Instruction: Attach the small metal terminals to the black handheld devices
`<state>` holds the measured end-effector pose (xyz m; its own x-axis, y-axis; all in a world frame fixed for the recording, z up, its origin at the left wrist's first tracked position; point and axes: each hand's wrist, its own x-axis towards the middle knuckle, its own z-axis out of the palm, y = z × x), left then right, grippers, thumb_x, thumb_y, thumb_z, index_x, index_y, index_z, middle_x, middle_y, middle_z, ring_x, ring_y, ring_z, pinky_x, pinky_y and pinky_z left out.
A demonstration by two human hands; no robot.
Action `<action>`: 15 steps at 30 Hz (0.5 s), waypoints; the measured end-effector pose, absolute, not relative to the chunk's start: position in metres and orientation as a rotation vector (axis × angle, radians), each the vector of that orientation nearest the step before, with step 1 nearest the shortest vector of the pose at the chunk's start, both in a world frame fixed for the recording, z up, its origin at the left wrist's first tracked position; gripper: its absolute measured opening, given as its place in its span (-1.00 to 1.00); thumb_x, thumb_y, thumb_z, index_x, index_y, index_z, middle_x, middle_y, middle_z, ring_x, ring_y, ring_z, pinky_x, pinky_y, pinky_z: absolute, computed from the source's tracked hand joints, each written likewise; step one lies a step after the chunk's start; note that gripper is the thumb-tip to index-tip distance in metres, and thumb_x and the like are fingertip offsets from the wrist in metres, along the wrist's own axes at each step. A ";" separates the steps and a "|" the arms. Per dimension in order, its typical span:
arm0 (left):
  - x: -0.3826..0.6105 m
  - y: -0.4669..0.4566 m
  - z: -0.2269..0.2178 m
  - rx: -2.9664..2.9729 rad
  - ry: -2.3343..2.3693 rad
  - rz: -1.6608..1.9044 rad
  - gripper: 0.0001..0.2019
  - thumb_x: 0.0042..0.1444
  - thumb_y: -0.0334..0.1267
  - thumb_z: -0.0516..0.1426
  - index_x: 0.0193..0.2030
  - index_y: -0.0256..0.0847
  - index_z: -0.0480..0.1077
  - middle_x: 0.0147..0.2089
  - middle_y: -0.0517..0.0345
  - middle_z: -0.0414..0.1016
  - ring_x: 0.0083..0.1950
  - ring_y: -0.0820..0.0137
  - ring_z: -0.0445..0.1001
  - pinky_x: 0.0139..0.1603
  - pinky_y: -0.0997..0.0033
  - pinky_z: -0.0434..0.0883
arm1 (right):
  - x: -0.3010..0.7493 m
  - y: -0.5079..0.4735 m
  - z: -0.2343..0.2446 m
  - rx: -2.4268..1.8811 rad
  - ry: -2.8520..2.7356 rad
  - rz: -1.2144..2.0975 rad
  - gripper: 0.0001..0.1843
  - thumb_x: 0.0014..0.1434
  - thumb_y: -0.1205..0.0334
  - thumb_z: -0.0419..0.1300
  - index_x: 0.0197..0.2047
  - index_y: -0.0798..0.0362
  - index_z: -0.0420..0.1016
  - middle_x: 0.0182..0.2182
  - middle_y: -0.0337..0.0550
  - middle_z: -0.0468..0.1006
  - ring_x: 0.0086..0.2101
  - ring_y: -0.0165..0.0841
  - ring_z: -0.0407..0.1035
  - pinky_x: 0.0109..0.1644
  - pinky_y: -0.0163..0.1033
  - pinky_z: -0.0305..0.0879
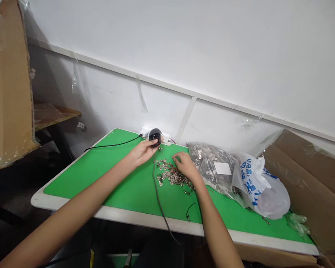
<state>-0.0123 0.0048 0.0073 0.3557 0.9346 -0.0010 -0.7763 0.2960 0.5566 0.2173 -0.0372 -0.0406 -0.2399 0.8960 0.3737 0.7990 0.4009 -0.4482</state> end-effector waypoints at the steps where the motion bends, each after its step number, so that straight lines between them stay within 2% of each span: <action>1: -0.013 0.005 0.007 0.537 0.364 1.164 -0.63 0.10 -0.70 0.15 0.02 -0.34 0.46 -0.09 -0.07 0.63 -0.07 0.39 0.60 -0.01 0.51 0.53 | 0.220 -0.037 -0.041 -1.464 -2.081 0.174 -0.82 0.30 0.30 0.12 -0.13 0.03 0.56 -0.11 -0.04 0.62 -0.03 -0.15 0.42 0.15 -0.03 0.29; 7: -0.015 -0.001 0.004 0.751 0.420 1.103 -0.59 0.02 -0.56 0.33 0.01 -0.25 0.43 0.08 -0.10 0.59 -0.10 0.30 0.61 -0.25 0.43 0.48 | 0.234 -0.038 -0.039 -1.660 -2.088 0.065 -0.90 0.27 0.24 0.22 -0.26 0.04 0.55 -0.21 -0.04 0.57 -0.10 -0.15 0.38 0.10 -0.07 0.26; 10: -0.014 -0.007 0.004 0.873 0.452 1.085 -0.53 0.00 -0.48 0.38 0.05 -0.16 0.40 0.16 -0.07 0.56 -0.07 0.24 0.63 -0.28 0.41 0.46 | 0.235 -0.039 -0.037 -1.689 -2.099 0.087 -0.87 0.27 0.21 0.23 -0.30 0.04 0.53 -0.24 -0.06 0.56 -0.11 -0.16 0.37 0.06 -0.12 0.25; 12: -0.013 -0.012 0.004 0.949 0.463 1.061 -0.47 0.00 -0.44 0.40 0.10 -0.10 0.40 0.19 -0.06 0.53 -0.03 0.19 0.62 -0.30 0.40 0.45 | 0.233 -0.039 -0.034 -1.689 -2.111 0.124 -0.81 0.32 0.19 0.18 -0.33 0.04 0.51 -0.27 -0.07 0.56 -0.14 -0.18 0.38 0.01 -0.15 0.25; 15: -0.012 -0.016 0.003 1.017 0.446 1.010 -0.42 -0.02 -0.42 0.41 0.15 -0.07 0.40 0.20 -0.06 0.51 0.04 0.14 0.60 -0.30 0.40 0.46 | 0.231 -0.039 -0.029 -1.679 -2.109 0.222 -0.60 0.44 0.10 0.01 -0.36 0.04 0.51 -0.32 -0.09 0.55 -0.23 -0.22 0.39 -0.07 -0.17 0.26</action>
